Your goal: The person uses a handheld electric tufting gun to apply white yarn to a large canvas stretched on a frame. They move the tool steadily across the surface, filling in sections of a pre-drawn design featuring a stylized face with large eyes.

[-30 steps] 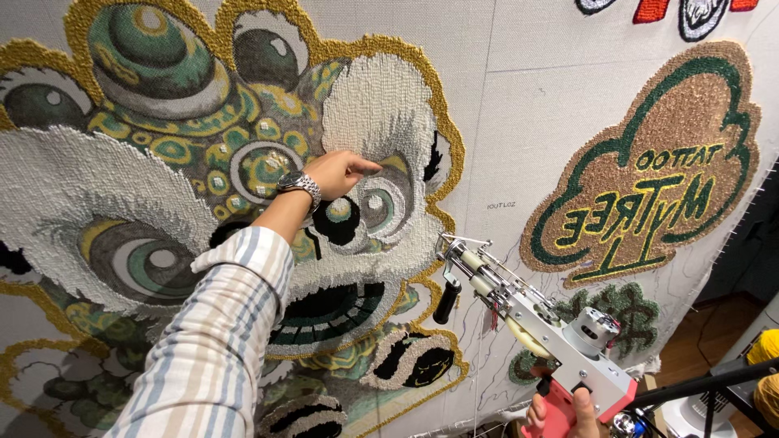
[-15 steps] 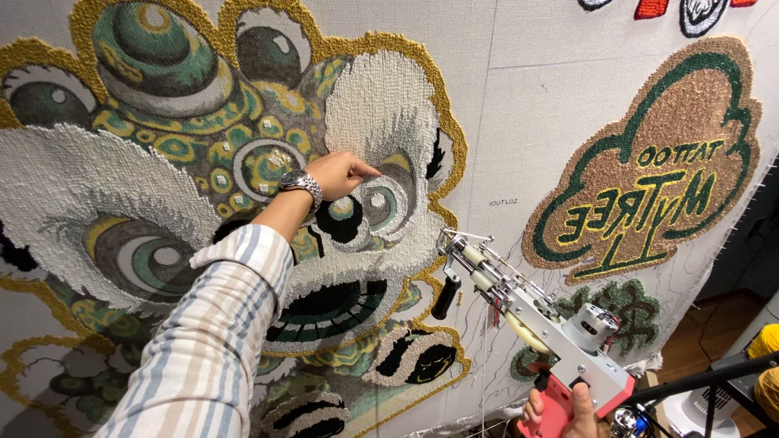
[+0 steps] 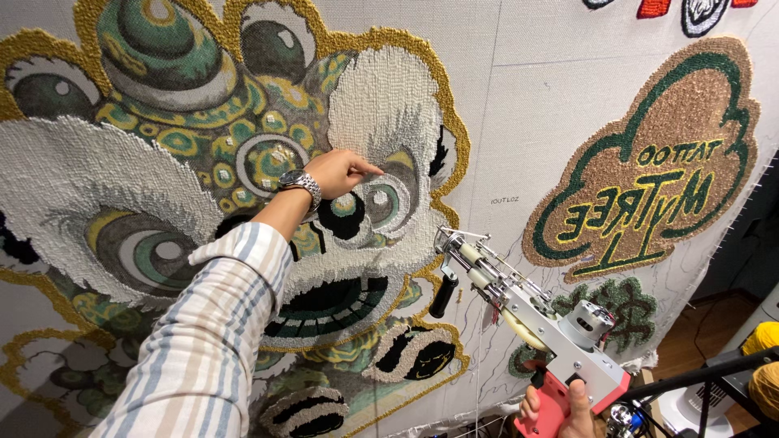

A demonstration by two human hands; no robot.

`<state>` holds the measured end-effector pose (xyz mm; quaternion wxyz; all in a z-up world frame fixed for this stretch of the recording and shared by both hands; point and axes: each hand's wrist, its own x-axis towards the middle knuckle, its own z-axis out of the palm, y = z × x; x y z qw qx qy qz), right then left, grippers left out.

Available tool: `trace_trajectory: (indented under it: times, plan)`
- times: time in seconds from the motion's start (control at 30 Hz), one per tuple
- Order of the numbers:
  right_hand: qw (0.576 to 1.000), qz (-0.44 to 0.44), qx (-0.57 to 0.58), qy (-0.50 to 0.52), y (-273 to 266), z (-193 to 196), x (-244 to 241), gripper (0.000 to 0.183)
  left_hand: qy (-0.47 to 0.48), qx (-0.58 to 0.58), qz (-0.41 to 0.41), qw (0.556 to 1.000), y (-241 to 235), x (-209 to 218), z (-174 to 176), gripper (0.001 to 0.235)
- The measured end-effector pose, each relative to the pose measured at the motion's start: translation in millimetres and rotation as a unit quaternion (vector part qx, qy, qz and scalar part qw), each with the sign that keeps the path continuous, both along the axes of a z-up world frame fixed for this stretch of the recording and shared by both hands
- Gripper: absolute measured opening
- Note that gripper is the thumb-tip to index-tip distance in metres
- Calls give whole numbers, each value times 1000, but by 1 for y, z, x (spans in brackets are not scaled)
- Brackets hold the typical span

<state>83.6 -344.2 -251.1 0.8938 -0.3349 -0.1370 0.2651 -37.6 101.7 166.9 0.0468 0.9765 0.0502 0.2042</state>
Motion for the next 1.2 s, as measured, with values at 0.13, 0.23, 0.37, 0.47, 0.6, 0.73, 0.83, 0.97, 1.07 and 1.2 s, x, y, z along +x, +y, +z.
trace_trajectory:
  times: [0.13, 0.23, 0.37, 0.47, 0.6, 0.73, 0.83, 0.97, 1.07, 1.2]
  plan:
    - [1000, -14, -8, 1, -1, 9, -10, 91, -14, -31, -4, 999, -3, -4, 1, 30]
    - [999, -37, -9, -23, 1, 25, -22, 91, -48, -66, -4, 997, -3, -6, -2, 32]
    - [998, -34, 32, -50, 3, 40, -30, 89, -172, -202, -66, 962, -5, -2, -31, 25]
    - [998, -46, 37, -38, 6, 41, -31, 87, -232, -244, -56, 940, -4, 6, -73, 23]
    - [997, -17, 55, -48, 2, 39, -24, 91, -232, -256, -16, 938, -14, 9, -138, 23]
    - [997, 7, 63, -45, -1, 31, -18, 96, -145, -238, 4, 960, -31, 12, -162, 37]
    - [998, -1, 50, -40, -2, 27, -13, 98, -115, -147, -28, 982, -38, 18, -155, 57]
    - [998, -26, 40, -35, -3, 17, -10, 95, -34, -105, 13, 994, -37, 35, -124, 71]
    - [999, 11, 45, -25, -7, 11, -2, 96, -66, -85, 12, 994, -33, 38, -109, 73]
    - [999, 15, 48, -15, -10, -1, 5, 97, -79, -116, 24, 990, -34, 38, -98, 75]
